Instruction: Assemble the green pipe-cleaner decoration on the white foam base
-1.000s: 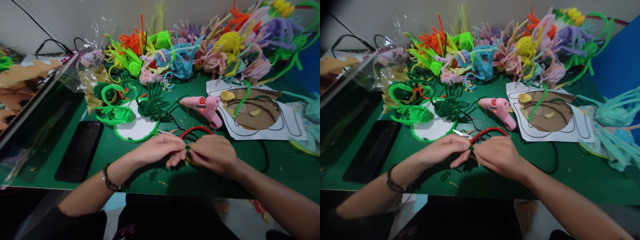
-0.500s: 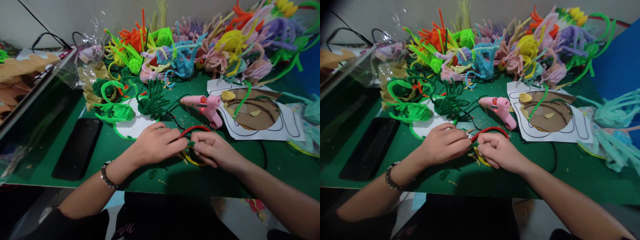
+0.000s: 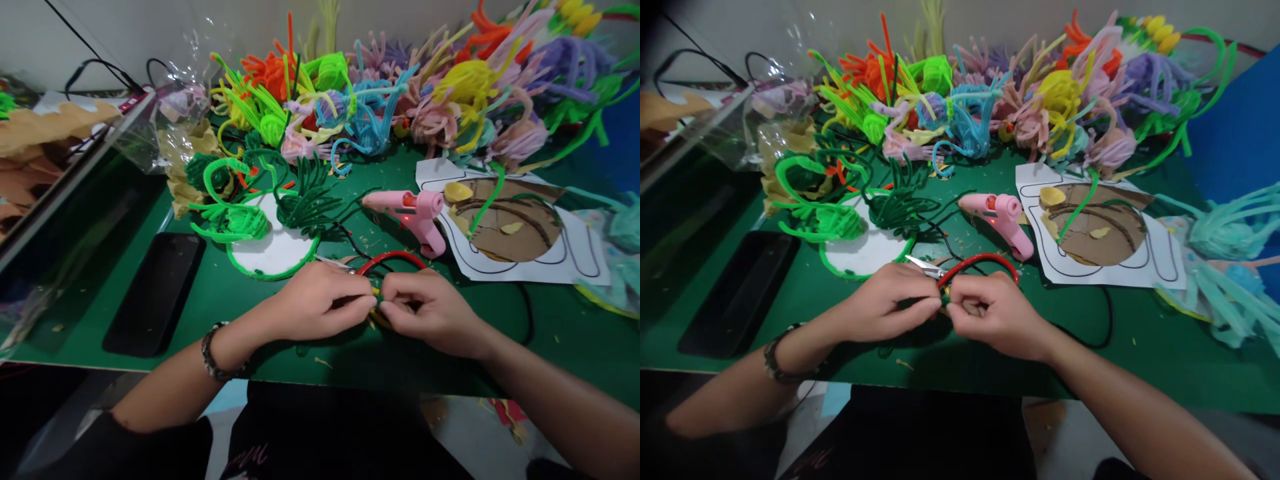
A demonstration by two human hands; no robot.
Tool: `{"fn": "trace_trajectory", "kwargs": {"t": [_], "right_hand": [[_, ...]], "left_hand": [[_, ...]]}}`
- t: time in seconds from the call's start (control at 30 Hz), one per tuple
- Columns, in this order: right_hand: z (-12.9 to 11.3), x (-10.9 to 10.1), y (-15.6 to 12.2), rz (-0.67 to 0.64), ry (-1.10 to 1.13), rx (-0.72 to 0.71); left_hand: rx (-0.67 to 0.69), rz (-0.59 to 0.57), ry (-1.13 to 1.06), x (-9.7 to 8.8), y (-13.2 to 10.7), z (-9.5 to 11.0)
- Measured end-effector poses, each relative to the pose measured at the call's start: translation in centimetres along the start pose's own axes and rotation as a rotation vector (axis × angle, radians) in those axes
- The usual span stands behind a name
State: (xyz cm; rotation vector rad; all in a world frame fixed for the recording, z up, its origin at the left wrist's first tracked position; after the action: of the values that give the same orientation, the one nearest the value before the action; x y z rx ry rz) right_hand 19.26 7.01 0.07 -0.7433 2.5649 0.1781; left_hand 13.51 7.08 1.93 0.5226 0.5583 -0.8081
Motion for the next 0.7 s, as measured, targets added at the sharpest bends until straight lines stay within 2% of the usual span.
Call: {"fn": "trace_trajectory", "kwargs": {"t": [0.1, 0.2, 0.3, 0.37, 0.43, 0.5, 0.6, 0.7], "right_hand": [[-2.0, -0.6, -0.4, 0.119, -0.319, -0.208], [-3.5, -0.7, -1.2, 0.208, -0.569, -0.397], [-4.7, -0.3, -2.3, 0.279, -0.805, -0.592], [-5.0, 0.0, -2.8, 0.311, -0.880, -0.669], [-4.9, -0.2, -2.7, 0.319, -0.842, -0.645], [-4.1, -0.9, -2.1, 0.319, -0.687, -0.512], [-1.6, -1.9, -0.8, 0.262, -0.278, -0.190], [1.2, -0.4, -0.3, 0.055, 0.156, 0.118]], "left_hand": [[-0.272, -0.121, -0.457, 1.5, -0.1, -1.7], [-0.502, -0.146, -0.861, 3.3, -0.5, -3.0], [-0.632, -0.146, -1.173, 4.9, -0.7, -3.3], [-0.652, -0.184, -1.258, 5.4, -0.8, -3.0], [-0.608, -0.191, -1.145, 5.0, -0.7, -2.8], [-0.500, -0.119, -0.844, 3.4, -0.4, -2.9], [-0.220, 0.036, -0.220, 0.2, 0.1, -1.8], [0.135, 0.158, 0.400, -1.1, -0.2, 1.0]]}}
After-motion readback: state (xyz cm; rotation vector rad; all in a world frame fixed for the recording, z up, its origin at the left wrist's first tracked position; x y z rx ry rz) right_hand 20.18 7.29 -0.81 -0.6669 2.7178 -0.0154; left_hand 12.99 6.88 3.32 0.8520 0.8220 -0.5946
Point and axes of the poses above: each hand's wrist, its own y-axis towards the middle knuckle, its own x-axis out of the palm, z = x × y, the point moved 9 cm from there along y, towards the middle knuckle, and after that the axes turned 1 degree about -y, right-handed, at the moved point
